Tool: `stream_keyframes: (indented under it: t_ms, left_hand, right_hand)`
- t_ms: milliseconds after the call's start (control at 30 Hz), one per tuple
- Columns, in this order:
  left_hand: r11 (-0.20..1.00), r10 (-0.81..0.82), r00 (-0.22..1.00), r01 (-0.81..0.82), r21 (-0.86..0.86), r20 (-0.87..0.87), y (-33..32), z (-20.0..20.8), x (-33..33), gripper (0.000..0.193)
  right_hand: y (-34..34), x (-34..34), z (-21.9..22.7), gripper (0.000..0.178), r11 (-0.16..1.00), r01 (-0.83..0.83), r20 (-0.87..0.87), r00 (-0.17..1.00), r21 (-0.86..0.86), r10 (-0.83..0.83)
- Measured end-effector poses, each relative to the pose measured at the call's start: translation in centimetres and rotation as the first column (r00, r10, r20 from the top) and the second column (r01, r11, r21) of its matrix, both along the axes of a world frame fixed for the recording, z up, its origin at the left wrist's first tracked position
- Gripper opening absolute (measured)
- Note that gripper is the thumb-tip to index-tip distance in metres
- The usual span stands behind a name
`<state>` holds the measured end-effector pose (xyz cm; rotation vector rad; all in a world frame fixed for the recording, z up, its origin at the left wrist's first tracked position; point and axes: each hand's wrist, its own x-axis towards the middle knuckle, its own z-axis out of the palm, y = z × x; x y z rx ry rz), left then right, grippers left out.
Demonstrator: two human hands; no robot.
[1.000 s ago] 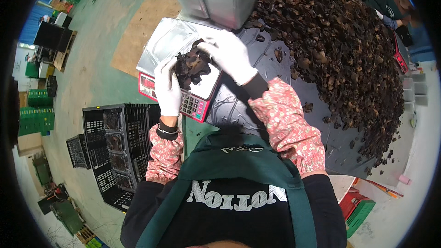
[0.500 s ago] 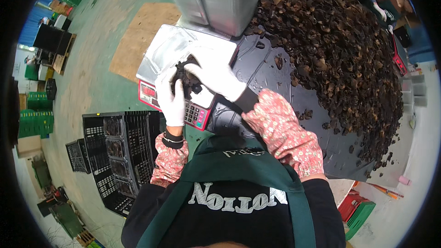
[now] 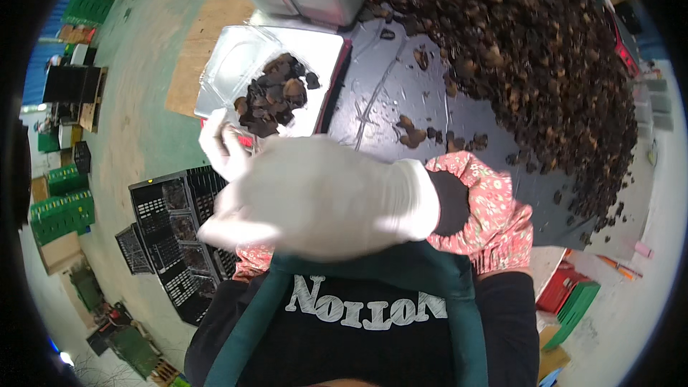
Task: The person sorts dried fungus by hand, places them into a plastic container on a digital scale until reaching a target weight, and then places the container into a large crate.
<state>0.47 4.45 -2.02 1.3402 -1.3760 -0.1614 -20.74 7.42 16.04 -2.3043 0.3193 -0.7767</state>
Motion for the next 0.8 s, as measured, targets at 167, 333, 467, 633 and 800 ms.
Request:
stream_keyframes:
  t_ms: [167, 333, 467, 633, 800]
  left_hand:
    - [0.998, -0.05, 0.943, 0.06, 0.02, -0.328, 0.3, 3.6, -0.8, 0.024]
    - [0.965, -0.246, 0.9, 0.263, -0.004, -0.36, 2.4, 4.1, -4.7, 0.028]
    - [0.808, -0.569, 0.778, 0.589, -0.006, -0.268, 3.9, 3.3, -10.4, 0.027]
    - [0.654, -0.747, 0.664, 0.731, 0.195, 0.013, 3.7, -0.6, -14.8, 0.028]
    - [0.532, -0.84, 0.507, 0.701, 0.475, 0.193, 2.8, -7.0, -19.3, 0.032]
  right_hand:
    - [3.7, 0.6, 3.0, 0.021, 0.992, 0.054, 0.015, 0.999, -0.117, -0.052]
    - [6.8, -1.4, 3.1, 0.018, 0.923, 0.319, 0.058, 0.947, -0.215, -0.314]
    - [10.7, -4.0, 3.1, 0.017, 0.671, 0.671, 0.197, 0.738, -0.315, -0.645]
    - [16.4, -10.3, -1.2, 0.019, -0.003, 0.972, 0.272, 0.063, -0.234, -0.96]
    - [20.3, -16.9, -16.6, 0.03, -0.109, 0.971, -0.039, -0.12, -0.213, -0.992]
